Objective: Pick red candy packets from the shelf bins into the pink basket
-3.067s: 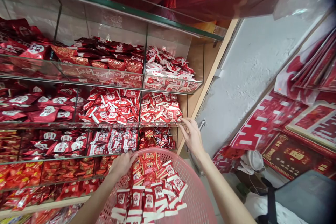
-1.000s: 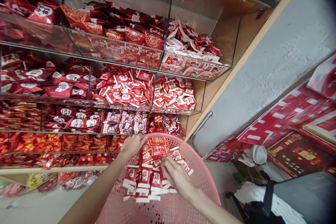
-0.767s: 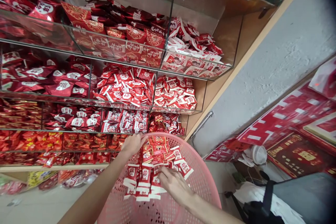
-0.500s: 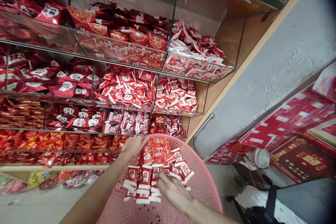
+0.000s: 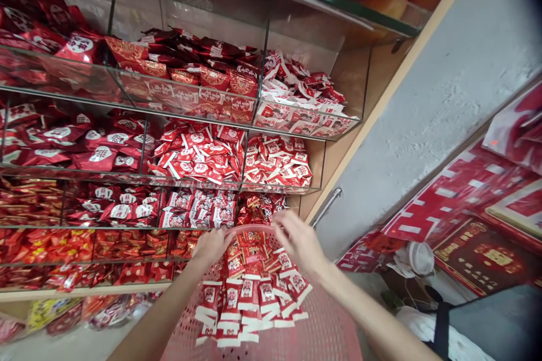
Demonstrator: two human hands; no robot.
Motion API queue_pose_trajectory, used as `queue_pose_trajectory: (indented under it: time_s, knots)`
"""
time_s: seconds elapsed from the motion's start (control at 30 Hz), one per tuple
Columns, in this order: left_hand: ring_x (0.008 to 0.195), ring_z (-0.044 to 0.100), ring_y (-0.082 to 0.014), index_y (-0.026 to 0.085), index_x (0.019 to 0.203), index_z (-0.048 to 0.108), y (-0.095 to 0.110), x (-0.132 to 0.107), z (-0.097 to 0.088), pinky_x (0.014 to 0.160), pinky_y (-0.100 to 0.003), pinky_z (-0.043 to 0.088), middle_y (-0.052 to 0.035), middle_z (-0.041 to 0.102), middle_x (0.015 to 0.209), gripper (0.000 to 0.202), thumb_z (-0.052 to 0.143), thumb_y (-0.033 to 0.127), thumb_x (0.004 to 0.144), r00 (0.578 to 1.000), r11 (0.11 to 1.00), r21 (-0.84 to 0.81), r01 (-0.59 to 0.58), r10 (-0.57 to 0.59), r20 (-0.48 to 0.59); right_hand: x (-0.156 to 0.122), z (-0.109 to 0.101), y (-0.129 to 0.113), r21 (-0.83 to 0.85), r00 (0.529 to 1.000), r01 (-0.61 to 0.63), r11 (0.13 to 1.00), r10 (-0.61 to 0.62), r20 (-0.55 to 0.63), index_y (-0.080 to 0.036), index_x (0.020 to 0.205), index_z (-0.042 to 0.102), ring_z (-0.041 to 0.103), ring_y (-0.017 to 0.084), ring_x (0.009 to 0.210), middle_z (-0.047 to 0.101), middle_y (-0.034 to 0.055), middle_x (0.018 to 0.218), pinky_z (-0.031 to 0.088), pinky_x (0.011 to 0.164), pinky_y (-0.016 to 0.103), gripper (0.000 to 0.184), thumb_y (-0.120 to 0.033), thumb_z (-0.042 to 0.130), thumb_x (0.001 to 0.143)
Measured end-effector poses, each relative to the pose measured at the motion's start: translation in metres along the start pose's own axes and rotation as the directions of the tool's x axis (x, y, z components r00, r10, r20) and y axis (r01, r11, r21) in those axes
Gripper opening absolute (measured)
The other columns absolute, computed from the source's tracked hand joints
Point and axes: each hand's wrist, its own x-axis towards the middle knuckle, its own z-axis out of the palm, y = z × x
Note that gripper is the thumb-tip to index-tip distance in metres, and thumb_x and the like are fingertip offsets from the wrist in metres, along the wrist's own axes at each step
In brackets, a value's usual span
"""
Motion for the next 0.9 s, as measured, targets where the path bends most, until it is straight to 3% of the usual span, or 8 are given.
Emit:
queue_pose_trajectory:
  time_s: [0.07, 0.13, 0.27, 0.47, 0.6, 0.7, 0.83, 0.9]
  knots:
    - [0.088, 0.065, -0.0272, 0.015, 0.105, 0.059, 0.0, -0.001, -0.001, 0.072, -0.034, 0.046, -0.0149, 0.069, 0.094, 0.055, 0.022, 0.053, 0.09, 1.0, 1.0, 0.008, 0.0, 0.0, 0.002, 0.031, -0.022, 0.015, -0.013, 0.984, -0.057, 0.998, 0.054, -0.168, -0.019, 0.1, 0.057, 0.057, 0.017, 0.092, 0.059, 0.0078, 0.1, 0.046, 0.082, 0.031, 0.021, -0.026, 0.039, 0.092]
    - [0.088, 0.066, -0.0272, 0.016, 0.105, 0.059, 0.0, -0.002, -0.003, 0.072, -0.034, 0.046, -0.0145, 0.069, 0.094, 0.053, 0.022, 0.051, 0.09, 1.0, 1.0, 0.008, -0.012, 0.012, -0.004, 0.055, -0.036, 0.027, -0.049, 0.962, -0.13, 0.99, 0.114, -0.246, -0.019, 0.1, 0.059, 0.057, 0.018, 0.09, 0.058, 0.0083, 0.101, 0.046, 0.08, 0.031, 0.021, -0.03, 0.042, 0.091]
    - [0.088, 0.066, -0.0269, 0.016, 0.105, 0.058, 0.001, -0.004, -0.005, 0.072, -0.034, 0.046, -0.0142, 0.07, 0.094, 0.052, 0.022, 0.05, 0.091, 1.0, 1.0, 0.003, -0.025, 0.025, -0.006, 0.085, -0.037, 0.037, -0.142, 0.976, -0.173, 0.975, 0.15, -0.161, -0.019, 0.096, 0.062, 0.057, 0.019, 0.087, 0.058, 0.0069, 0.098, 0.044, 0.077, 0.031, 0.021, -0.035, 0.051, 0.087]
    - [0.087, 0.066, -0.0271, 0.016, 0.105, 0.058, 0.001, -0.004, -0.005, 0.071, -0.034, 0.046, -0.0132, 0.07, 0.093, 0.051, 0.022, 0.05, 0.091, 0.999, 1.0, 0.005, -0.03, 0.03, -0.013, 0.102, -0.023, 0.044, -0.176, 0.993, -0.115, 0.978, 0.108, -0.049, -0.02, 0.095, 0.062, 0.054, 0.016, 0.084, 0.055, 0.0049, 0.098, 0.041, 0.074, 0.027, 0.014, -0.025, 0.053, 0.085]
    - [0.087, 0.066, -0.0276, 0.017, 0.104, 0.059, 0.0, -0.004, -0.004, 0.07, -0.035, 0.046, -0.014, 0.07, 0.093, 0.052, 0.022, 0.051, 0.09, 1.0, 1.0, 0.01, -0.024, 0.024, -0.009, 0.102, -0.024, 0.054, -0.058, 0.992, -0.094, 0.994, 0.089, -0.092, -0.019, 0.082, 0.061, 0.054, 0.014, 0.078, 0.056, 0.0037, 0.09, 0.04, 0.072, 0.027, 0.011, -0.023, 0.052, 0.085]
    - [0.088, 0.066, -0.0267, 0.017, 0.104, 0.058, 0.001, -0.004, -0.005, 0.071, -0.034, 0.046, -0.014, 0.069, 0.095, 0.052, 0.022, 0.051, 0.091, 1.0, 1.0, 0.004, -0.02, 0.02, -0.011, 0.102, -0.029, 0.06, 0.121, 0.974, -0.133, 0.984, 0.152, -0.166, -0.017, 0.078, 0.059, 0.053, 0.013, 0.069, 0.057, 0.0023, 0.081, 0.042, 0.066, 0.026, 0.014, -0.028, 0.052, 0.084]
    - [0.089, 0.065, -0.0266, 0.016, 0.107, 0.057, 0.002, -0.004, -0.007, 0.071, -0.033, 0.046, -0.0145, 0.069, 0.095, 0.053, 0.022, 0.051, 0.091, 1.0, 1.0, -0.003, -0.011, 0.011, 0.006, 0.099, -0.042, 0.054, 0.479, 0.919, -0.188, 0.857, 0.325, -0.222, -0.017, 0.081, 0.054, 0.053, 0.01, 0.058, 0.056, -0.0014, 0.071, 0.045, 0.057, 0.024, 0.023, -0.04, 0.055, 0.081]
    - [0.089, 0.065, -0.0267, 0.016, 0.107, 0.057, 0.003, -0.004, -0.007, 0.072, -0.033, 0.046, -0.0145, 0.069, 0.095, 0.054, 0.02, 0.051, 0.09, 1.0, 1.0, -0.003, -0.009, 0.009, 0.014, 0.09, -0.05, 0.042, 0.568, 0.901, -0.166, 0.806, 0.358, -0.245, -0.018, 0.083, 0.052, 0.056, 0.01, 0.06, 0.056, -0.002, 0.071, 0.048, 0.059, 0.024, 0.023, -0.041, 0.056, 0.081]
